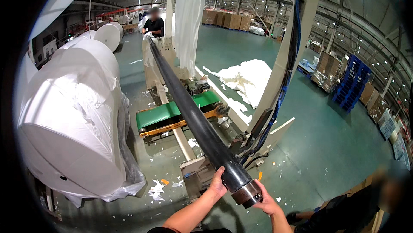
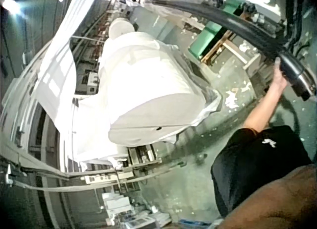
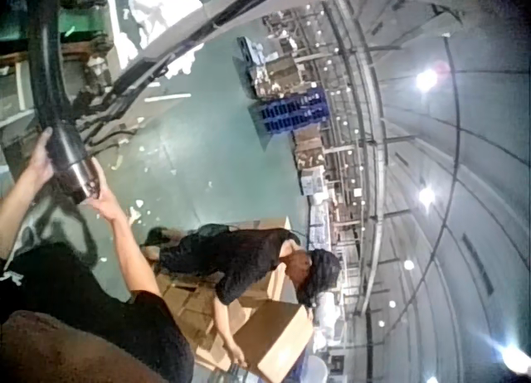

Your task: The person moves a stack of boxes, walks across a factory floor to a machine, and then removes white material and metal components from a large cylindrical roller using a yellow handled tool and their hands.

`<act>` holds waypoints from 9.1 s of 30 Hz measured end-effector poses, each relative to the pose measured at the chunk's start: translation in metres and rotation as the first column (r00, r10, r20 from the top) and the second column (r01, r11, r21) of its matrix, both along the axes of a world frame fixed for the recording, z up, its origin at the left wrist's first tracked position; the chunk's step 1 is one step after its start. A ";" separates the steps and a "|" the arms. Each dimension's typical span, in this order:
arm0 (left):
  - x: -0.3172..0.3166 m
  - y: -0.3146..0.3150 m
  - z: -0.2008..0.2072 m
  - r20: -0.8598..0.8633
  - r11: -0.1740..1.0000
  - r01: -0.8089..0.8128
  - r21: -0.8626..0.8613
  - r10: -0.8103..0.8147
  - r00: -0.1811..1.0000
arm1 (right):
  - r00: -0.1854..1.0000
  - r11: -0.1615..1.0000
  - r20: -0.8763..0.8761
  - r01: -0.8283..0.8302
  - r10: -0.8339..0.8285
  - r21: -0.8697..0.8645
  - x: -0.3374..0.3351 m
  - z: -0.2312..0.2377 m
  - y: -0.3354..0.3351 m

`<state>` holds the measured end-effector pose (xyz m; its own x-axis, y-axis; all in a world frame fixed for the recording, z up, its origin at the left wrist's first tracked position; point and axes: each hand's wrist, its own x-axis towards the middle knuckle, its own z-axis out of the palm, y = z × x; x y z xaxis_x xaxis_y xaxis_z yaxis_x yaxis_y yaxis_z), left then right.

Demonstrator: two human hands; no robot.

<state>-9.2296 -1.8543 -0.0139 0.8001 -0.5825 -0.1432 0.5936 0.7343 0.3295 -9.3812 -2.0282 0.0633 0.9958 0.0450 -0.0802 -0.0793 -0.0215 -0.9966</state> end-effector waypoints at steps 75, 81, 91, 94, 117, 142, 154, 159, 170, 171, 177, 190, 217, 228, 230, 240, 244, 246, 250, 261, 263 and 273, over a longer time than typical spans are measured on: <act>-0.014 -0.010 0.046 -0.063 0.994 -0.101 0.030 0.102 0.993 | 0.860 0.753 0.010 0.441 -0.510 0.488 -0.034 -0.053 0.023; -0.018 -0.011 0.054 -0.051 0.992 -0.121 0.041 0.123 0.991 | 0.859 0.762 0.090 0.394 -0.505 0.513 -0.035 -0.056 0.025; -0.017 -0.010 0.056 -0.045 0.993 -0.106 0.043 0.108 0.993 | 0.841 0.737 0.032 0.453 -0.539 0.501 -0.033 -0.056 0.027; -0.017 -0.011 0.056 -0.052 0.992 -0.114 0.051 0.117 0.992 | 0.854 0.682 -0.014 0.425 -0.521 0.595 -0.034 -0.056 0.026; -0.016 -0.011 0.052 -0.068 0.994 -0.103 0.044 0.106 0.992 | 0.826 0.720 0.066 0.446 -0.560 0.532 -0.034 -0.070 0.024; -0.019 -0.012 0.056 -0.025 0.976 -0.150 0.160 0.156 0.987 | 0.877 0.847 0.125 0.399 -0.465 0.353 -0.038 -0.070 0.021; -0.021 -0.018 0.058 0.065 0.970 -0.221 0.102 0.215 0.974 | 0.909 0.762 0.038 0.324 -0.415 0.561 -0.036 -0.059 0.025; -0.021 -0.020 0.058 0.065 0.967 -0.237 0.090 0.232 0.971 | 0.887 0.856 0.113 0.389 -0.448 0.341 -0.037 -0.058 0.022; -0.023 -0.020 0.060 0.039 0.964 -0.232 0.127 0.229 0.973 | 0.886 0.848 0.089 0.401 -0.455 0.346 -0.037 -0.056 0.025; -0.021 -0.018 0.057 0.020 0.965 -0.231 0.126 0.230 0.973 | 0.887 0.844 0.090 0.395 -0.453 0.364 -0.037 -0.056 0.025; -0.025 -0.021 0.065 0.010 0.960 -0.243 0.136 0.244 0.970 | 0.878 0.836 0.099 0.405 -0.469 0.369 -0.036 -0.056 0.026; -0.023 -0.020 0.062 0.018 0.969 -0.217 0.119 0.216 0.976 | 0.876 0.840 0.080 0.426 -0.476 0.336 -0.036 -0.050 0.026; -0.022 -0.016 0.069 0.000 0.958 -0.219 0.186 0.223 0.975 | 0.876 0.583 0.022 0.302 -0.482 0.754 -0.032 -0.062 0.032; -0.019 -0.005 0.048 -0.082 0.994 -0.096 0.047 0.100 0.992 | 0.801 0.657 -0.119 0.557 -0.587 0.508 -0.033 -0.047 0.037; -0.018 -0.007 0.047 -0.081 0.997 -0.079 0.020 0.080 0.993 | 0.806 0.673 -0.100 0.549 -0.584 0.496 -0.032 -0.042 0.036; -0.015 -0.009 0.048 -0.087 0.998 -0.068 0.003 0.068 0.994 | 0.776 0.669 -0.132 0.605 -0.617 0.431 -0.029 -0.054 0.030; -0.016 -0.009 0.048 -0.077 0.998 -0.068 0.002 0.068 0.995 | 0.778 0.670 -0.106 0.594 -0.619 0.445 -0.030 -0.060 0.029; -0.015 -0.009 0.046 -0.080 0.997 -0.070 0.013 0.070 0.994 | 0.770 0.672 -0.117 0.611 -0.628 0.418 -0.030 -0.054 0.031; -0.017 -0.009 0.049 -0.103 0.996 -0.079 0.044 0.083 0.991 | 0.761 0.650 -0.153 0.625 -0.631 0.432 -0.030 -0.052 0.032; -0.016 -0.008 0.049 -0.075 0.998 -0.063 0.004 0.063 0.995 | 0.782 0.657 -0.105 0.581 -0.614 0.480 -0.030 -0.057 0.032; -0.017 -0.008 0.049 -0.076 0.998 -0.067 0.012 0.068 0.995 | 0.772 0.678 -0.091 0.601 -0.629 0.423 -0.030 -0.053 0.034; -0.013 -0.014 0.038 0.021 0.954 -0.202 0.220 0.202 0.979 | 0.727 0.409 -0.427 0.667 -0.538 0.623 -0.037 -0.069 0.029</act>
<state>-9.2422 -1.8683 0.0240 0.8973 -0.3627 -0.2516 0.4413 0.7482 0.4953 -9.4184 -1.9991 -0.0052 0.7671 -0.4578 -0.4493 0.0879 0.7689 -0.6333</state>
